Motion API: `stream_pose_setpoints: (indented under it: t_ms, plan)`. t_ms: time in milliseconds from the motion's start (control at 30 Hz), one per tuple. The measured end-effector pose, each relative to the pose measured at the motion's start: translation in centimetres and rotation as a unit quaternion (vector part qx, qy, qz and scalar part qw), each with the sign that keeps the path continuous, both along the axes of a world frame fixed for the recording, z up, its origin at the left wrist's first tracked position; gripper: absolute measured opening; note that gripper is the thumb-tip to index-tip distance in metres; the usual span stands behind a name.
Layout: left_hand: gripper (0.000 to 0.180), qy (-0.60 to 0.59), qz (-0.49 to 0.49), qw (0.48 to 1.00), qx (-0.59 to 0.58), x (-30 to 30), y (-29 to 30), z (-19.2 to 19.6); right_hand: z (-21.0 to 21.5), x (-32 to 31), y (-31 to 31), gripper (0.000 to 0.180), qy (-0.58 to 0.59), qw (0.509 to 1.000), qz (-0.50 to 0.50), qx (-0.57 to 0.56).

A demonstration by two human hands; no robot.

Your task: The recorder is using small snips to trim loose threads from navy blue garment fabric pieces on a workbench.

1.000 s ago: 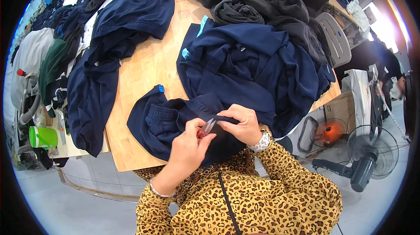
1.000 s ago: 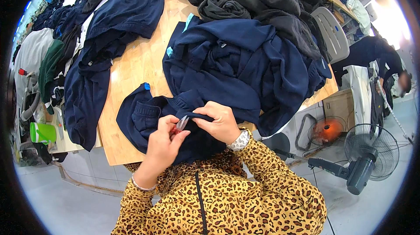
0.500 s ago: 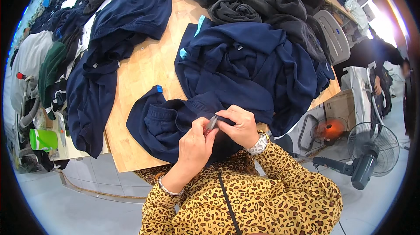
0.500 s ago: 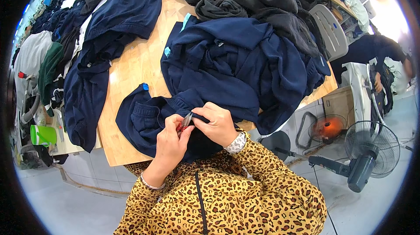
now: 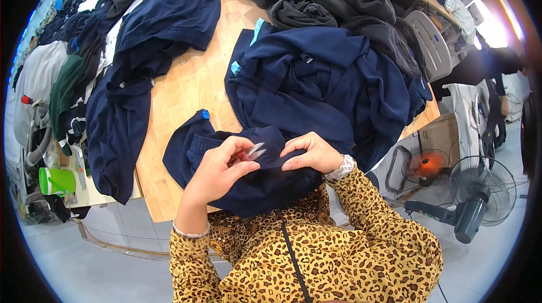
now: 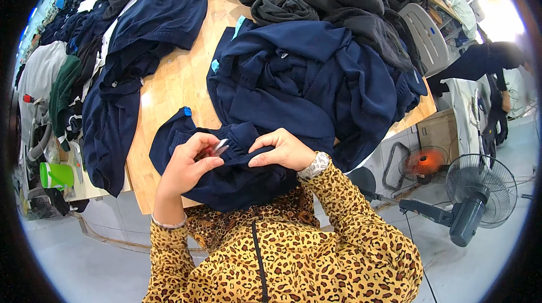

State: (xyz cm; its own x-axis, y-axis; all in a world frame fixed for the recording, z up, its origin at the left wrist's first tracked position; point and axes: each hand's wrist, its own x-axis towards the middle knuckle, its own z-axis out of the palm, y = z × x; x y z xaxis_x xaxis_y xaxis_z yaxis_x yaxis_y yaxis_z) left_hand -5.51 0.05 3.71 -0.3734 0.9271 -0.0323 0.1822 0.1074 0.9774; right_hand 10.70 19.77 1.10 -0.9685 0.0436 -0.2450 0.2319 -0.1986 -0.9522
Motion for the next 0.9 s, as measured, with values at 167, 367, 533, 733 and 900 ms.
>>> stream_pose_setpoints:
  t_ms: [167, 367, 533, 733, 900]
  plan:
    - [0.025, -0.086, -0.133, 0.985, -0.075, -1.2, 1.6, -0.7, -0.1, -0.5, 0.1, 0.017, 0.015, 0.999, 0.027, -0.018]
    - [0.027, -0.169, -0.172, 0.968, -0.074, -0.9, 2.2, -1.5, -0.5, -0.3, 0.2, 0.017, 0.028, 0.999, 0.02, -0.012]
    - [0.026, -0.156, -0.167, 0.97, -0.079, -0.4, 2.1, -1.5, -0.2, -0.4, 0.1, 0.018, 0.034, 0.999, 0.018, -0.008]
    - [0.025, -0.175, -0.145, 0.971, -0.069, -0.2, 2.1, -1.8, -0.2, -0.3, 0.1, 0.018, 0.045, 0.999, 0.011, -0.009]
    - [0.024, -0.151, -0.155, 0.974, -0.069, -0.2, 2.1, -1.6, -0.4, -0.3, 0.0, 0.019, 0.053, 0.999, 0.01, 0.009]
